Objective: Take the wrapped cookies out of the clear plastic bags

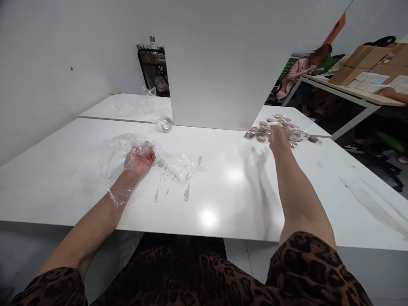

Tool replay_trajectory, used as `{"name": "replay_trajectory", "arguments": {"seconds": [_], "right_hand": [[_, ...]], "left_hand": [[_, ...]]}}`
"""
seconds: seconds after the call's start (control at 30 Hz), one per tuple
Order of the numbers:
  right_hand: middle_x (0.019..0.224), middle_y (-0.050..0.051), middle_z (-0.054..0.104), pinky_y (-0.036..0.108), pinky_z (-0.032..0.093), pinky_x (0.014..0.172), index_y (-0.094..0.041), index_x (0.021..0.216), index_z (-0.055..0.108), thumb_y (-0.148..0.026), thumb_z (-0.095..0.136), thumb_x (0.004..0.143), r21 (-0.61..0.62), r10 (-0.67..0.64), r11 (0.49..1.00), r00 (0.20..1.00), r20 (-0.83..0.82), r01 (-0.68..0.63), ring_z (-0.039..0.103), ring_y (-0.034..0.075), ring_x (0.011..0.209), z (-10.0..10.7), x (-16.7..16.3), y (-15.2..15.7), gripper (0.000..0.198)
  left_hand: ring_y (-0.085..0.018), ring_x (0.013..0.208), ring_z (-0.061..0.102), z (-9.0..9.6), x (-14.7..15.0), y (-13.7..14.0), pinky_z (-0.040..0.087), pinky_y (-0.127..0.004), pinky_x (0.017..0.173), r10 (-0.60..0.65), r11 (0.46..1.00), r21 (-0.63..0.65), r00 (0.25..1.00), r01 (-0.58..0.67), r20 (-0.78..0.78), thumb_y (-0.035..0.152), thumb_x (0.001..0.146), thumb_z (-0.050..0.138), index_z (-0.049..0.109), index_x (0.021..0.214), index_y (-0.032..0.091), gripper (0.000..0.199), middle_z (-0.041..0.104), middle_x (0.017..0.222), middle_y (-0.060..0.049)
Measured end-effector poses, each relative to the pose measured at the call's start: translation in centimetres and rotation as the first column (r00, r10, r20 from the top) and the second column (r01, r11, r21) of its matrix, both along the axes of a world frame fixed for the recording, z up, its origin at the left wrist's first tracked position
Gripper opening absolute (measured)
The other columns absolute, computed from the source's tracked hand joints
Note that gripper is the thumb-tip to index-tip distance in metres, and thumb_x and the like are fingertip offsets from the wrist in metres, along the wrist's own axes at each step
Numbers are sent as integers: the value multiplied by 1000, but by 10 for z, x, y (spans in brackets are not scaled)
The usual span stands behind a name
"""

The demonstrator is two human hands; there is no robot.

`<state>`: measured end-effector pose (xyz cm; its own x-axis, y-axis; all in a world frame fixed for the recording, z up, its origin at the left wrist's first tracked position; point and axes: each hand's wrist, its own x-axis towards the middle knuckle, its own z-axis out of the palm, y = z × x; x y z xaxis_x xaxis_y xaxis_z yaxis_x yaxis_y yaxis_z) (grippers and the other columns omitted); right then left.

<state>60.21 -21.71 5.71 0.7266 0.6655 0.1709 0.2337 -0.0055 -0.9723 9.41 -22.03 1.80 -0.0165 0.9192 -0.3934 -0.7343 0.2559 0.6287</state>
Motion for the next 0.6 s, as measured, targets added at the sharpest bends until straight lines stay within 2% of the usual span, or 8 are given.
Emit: {"name": "replay_trajectory", "arguments": {"seconds": [0.03, 0.1, 0.17, 0.27, 0.33, 0.4, 0.47, 0.6], "right_hand": [[97, 5, 59, 38, 49, 73, -25, 91, 51, -27, 67, 73, -50, -73, 996, 994, -81, 69, 55, 19, 88, -13, -14, -6, 24], [103, 5, 61, 36, 50, 75, -24, 95, 55, -24, 70, 66, -85, -37, 996, 992, -123, 26, 58, 18, 91, -39, -49, -25, 32], [106, 5, 65, 37, 53, 82, -23, 99, 62, -29, 76, 64, -89, 219, 971, 975, -34, -222, 61, 20, 96, -60, -91, -51, 38], [124, 10, 67, 44, 55, 92, -24, 117, 65, -47, 78, 74, -207, 615, 787, 766, 188, -581, 63, 27, 113, -74, -153, -91, 51], [136, 13, 63, 47, 56, 93, -25, 128, 63, -54, 71, 83, -296, 746, 665, 603, 281, -685, 61, 31, 122, -74, -188, -113, 53], [141, 16, 60, 46, 58, 86, -25, 135, 60, -54, 64, 90, -359, 801, 591, 475, 363, -722, 62, 33, 122, -72, -214, -126, 53], [142, 17, 59, 46, 59, 80, -24, 138, 58, -51, 59, 93, -385, 801, 578, 412, 435, -719, 63, 34, 120, -71, -232, -133, 52], [141, 18, 58, 55, 57, 92, -24, 139, 58, -46, 56, 95, -311, 693, 681, 445, 568, -663, 57, 37, 128, -64, -252, -134, 49]], "left_hand": [[-15, 51, 64, 0, 1, 1, 56, -24, 52, -7, 1000, 4, 1000, 7, 4, 44, 104, 42, 68, 95, 16, 39, 70, 65, -5], [-14, 52, 64, -3, 4, 2, 56, -24, 53, -38, 999, 21, 999, 38, 10, 43, 104, 43, 69, 97, 17, 37, 70, 67, -5], [-14, 55, 64, -7, 10, 0, 56, -25, 55, -78, 995, 55, 997, 78, -3, 39, 103, 47, 69, 96, 17, 32, 71, 70, -4], [-13, 60, 65, -15, 19, -10, 55, -25, 59, -150, 966, 198, 984, 166, -94, 29, 93, 65, 69, 88, 17, 14, 73, 79, -4], [-12, 62, 64, -18, 22, -22, 53, -24, 59, -207, 910, 321, 958, 264, -198, 20, 82, 75, 69, 82, 16, 8, 73, 81, -4], [-11, 60, 61, -19, 22, -32, 48, -22, 55, -207, 873, 383, 941, 301, -268, 12, 73, 80, 67, 77, 16, 14, 70, 75, -2], [-9, 53, 54, -16, 18, -38, 41, -22, 49, -152, 884, 391, 948, 257, -280, 7, 72, 81, 63, 73, 17, 20, 64, 67, 0], [-7, 47, 46, 10, -3, -29, 35, -22, 46, 5, 915, 392, 968, 97, -252, 9, 83, 72, 53, 66, 18, 27, 51, 57, 3]]}}
